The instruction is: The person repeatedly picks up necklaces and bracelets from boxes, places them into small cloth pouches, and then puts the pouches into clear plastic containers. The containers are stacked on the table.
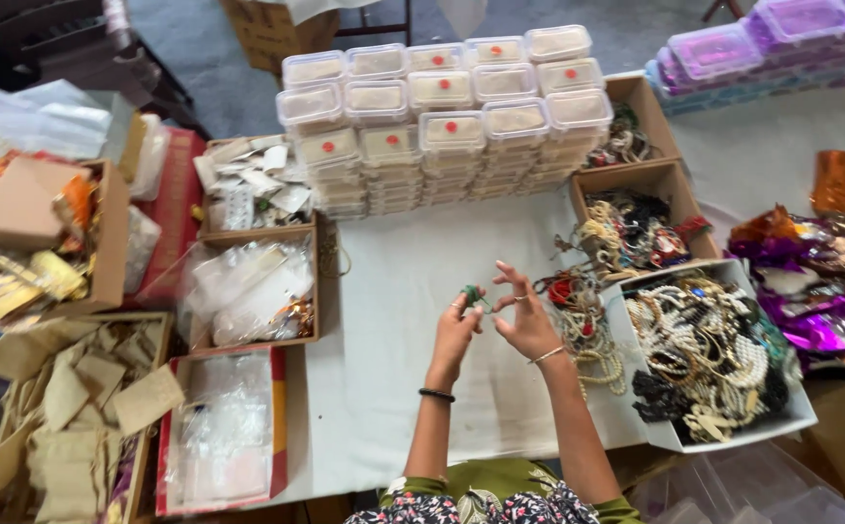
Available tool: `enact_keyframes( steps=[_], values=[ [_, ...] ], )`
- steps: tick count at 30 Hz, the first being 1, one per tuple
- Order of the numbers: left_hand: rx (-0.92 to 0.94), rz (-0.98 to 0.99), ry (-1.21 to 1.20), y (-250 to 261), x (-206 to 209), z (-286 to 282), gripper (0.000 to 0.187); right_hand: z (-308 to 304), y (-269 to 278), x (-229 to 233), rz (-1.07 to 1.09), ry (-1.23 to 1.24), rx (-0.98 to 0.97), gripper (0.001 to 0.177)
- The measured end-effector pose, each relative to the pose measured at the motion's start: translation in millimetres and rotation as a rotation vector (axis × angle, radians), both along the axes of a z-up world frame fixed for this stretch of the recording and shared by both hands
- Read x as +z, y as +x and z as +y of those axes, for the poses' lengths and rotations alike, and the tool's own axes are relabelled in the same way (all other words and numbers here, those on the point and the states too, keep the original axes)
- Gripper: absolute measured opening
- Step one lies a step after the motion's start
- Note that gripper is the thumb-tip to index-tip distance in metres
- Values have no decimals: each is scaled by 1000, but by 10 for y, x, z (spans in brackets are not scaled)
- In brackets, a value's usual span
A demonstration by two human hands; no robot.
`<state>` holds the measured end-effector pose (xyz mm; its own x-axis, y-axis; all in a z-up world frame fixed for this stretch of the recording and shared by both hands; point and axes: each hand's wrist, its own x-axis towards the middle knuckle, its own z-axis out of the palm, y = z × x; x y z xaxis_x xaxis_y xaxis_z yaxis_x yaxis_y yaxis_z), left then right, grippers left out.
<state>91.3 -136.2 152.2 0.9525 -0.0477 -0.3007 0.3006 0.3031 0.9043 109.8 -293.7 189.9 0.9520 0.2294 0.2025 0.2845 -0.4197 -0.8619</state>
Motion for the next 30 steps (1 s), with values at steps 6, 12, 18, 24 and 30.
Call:
enact_keyframes(
  steps=[6, 12, 18, 24, 30],
  values=[
    [-73, -195, 322, 103, -1043, -208, 32, -29, 36, -50, 30, -72, 0, 78],
    [-102, -312, 760, 58, -646, -157, 32, -41, 17, -314, 212, 4, 249, 69],
    [-130, -270, 765, 134, -726, 9, 37, -247, 156, -1186, 573, 392, 208, 53],
    [-53, -132, 78, 149, -779, 184, 26, -24, 75, -1104, 504, 333, 93, 35],
    [227, 91, 158, -61, -443, 130, 32, 391, -49, -466, -77, -130, -38, 37]
  ],
)
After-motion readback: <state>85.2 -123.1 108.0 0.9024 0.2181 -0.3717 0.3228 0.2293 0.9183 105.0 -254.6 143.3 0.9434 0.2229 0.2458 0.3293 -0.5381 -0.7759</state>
